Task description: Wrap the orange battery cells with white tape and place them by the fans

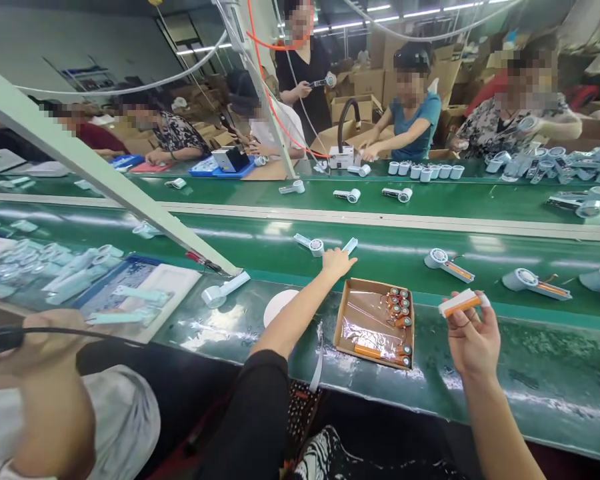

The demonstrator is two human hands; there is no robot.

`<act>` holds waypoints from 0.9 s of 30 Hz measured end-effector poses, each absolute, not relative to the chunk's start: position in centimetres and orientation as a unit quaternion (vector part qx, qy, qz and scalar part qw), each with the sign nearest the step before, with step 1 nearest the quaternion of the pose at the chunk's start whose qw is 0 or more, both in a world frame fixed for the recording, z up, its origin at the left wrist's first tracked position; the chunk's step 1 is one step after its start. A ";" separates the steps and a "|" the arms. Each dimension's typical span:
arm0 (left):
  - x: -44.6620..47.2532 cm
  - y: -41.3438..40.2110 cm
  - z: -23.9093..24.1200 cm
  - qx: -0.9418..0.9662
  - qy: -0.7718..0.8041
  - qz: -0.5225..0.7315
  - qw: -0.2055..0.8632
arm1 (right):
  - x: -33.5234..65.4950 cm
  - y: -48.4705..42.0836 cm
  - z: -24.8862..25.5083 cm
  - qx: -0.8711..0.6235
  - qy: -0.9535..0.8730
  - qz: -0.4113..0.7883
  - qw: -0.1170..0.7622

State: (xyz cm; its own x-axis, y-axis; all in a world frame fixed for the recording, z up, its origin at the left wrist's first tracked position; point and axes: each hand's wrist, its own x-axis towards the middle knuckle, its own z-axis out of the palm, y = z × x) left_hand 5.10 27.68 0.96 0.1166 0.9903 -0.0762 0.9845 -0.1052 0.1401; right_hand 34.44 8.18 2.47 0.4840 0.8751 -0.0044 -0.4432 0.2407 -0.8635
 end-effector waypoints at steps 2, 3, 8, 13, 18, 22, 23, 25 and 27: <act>5.9 29.5 0.5 0.757 0.645 -0.023 0.100 | 35.1 8.0 2.3 -0.430 -0.250 0.433 0.751; 6.1 30.0 0.2 0.769 0.629 -0.039 0.111 | 35.5 8.0 2.0 -0.433 -0.252 0.425 0.754; 6.0 30.8 -0.4 0.818 0.546 -0.078 0.162 | 34.7 11.7 1.4 -0.446 -0.337 0.415 0.718; 5.2 32.4 0.5 0.834 0.503 -0.072 0.215 | 30.8 20.4 1.4 -0.482 -0.597 0.402 0.500; 5.2 32.3 0.7 0.822 0.528 -0.024 0.213 | 28.2 26.4 0.1 -0.491 -0.774 0.293 0.272; 5.9 31.9 0.2 0.804 0.553 -0.003 0.217 | 27.9 27.6 -0.4 -0.488 -0.820 0.239 0.178; 6.1 31.9 0.0 0.800 0.559 0.002 0.219 | 28.0 27.7 -0.4 -0.488 -0.830 0.222 0.153; 6.6 31.8 -0.4 0.791 0.570 0.014 0.222 | 27.9 27.9 -0.2 -0.488 -0.846 0.187 0.100; 7.0 31.6 -0.8 0.783 0.579 0.029 0.225 | 27.6 28.3 0.0 -0.485 -0.859 0.157 0.046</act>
